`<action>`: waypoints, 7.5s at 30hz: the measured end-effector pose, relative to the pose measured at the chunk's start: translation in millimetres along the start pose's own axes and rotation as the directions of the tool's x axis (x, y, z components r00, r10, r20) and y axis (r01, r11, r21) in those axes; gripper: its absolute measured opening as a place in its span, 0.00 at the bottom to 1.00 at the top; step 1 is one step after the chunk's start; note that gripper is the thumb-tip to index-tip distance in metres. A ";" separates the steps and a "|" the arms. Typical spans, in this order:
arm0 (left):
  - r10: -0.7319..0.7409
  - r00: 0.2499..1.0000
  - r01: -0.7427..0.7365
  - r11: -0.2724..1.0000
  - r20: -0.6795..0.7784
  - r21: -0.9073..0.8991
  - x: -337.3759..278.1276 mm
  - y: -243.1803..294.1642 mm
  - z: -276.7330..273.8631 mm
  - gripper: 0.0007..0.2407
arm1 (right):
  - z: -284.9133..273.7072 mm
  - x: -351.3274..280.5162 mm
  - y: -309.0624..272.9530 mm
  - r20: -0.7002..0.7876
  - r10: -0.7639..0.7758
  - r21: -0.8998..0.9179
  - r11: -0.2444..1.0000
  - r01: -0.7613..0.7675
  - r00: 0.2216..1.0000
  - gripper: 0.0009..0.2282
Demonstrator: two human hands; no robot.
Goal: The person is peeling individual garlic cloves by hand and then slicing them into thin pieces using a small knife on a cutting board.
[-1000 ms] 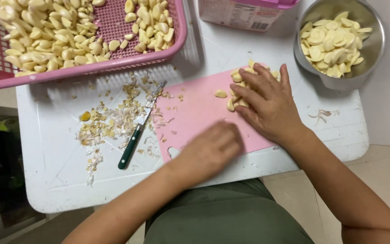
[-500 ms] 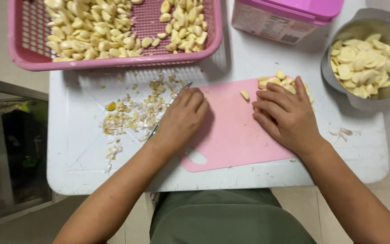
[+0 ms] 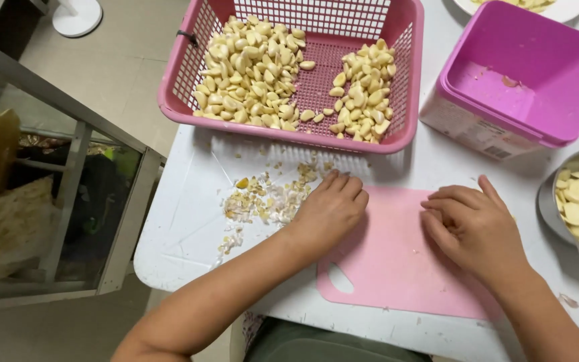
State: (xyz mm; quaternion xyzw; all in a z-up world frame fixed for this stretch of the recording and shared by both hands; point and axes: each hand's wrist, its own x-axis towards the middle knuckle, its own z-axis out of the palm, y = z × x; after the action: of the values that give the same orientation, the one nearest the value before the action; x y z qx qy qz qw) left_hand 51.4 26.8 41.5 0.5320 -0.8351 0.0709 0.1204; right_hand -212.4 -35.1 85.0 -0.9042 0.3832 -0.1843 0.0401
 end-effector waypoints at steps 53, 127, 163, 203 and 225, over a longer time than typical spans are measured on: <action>0.120 0.680 -0.011 0.988 0.723 -0.154 98.0 -205.9 -53.7 0.16 | 96.9 363.8 -72.3 0.685 0.052 0.167 0.960 -0.225 0.726 0.44; -0.598 0.712 0.689 0.695 0.368 -0.205 55.9 -250.7 -29.0 0.23 | 81.6 304.3 -150.3 0.730 0.067 0.482 0.655 -0.582 0.680 0.39; -0.692 0.661 0.049 0.426 -0.290 -0.904 61.5 -12.3 -91.1 0.08 | -61.9 142.2 -101.0 0.167 -0.202 0.646 0.762 0.048 0.965 0.23; -0.145 0.949 -0.159 0.542 -0.278 -0.826 41.9 85.0 -40.6 0.17 | 0.0 -79.9 -4.1 -0.298 0.182 0.073 0.983 -0.168 0.937 0.06; -0.151 0.606 0.340 0.937 0.781 -0.083 138.9 -179.8 -49.5 0.01 | 23.1 -97.0 31.2 -0.421 0.083 0.184 0.983 -0.005 0.903 0.03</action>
State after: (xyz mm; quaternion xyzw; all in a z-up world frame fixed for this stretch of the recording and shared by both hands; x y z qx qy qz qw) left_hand 164.2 -158.3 125.8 0.6045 -0.7279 -0.2715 -0.1758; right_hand -287.0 10.1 27.5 -0.8257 0.3850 -0.4104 0.0404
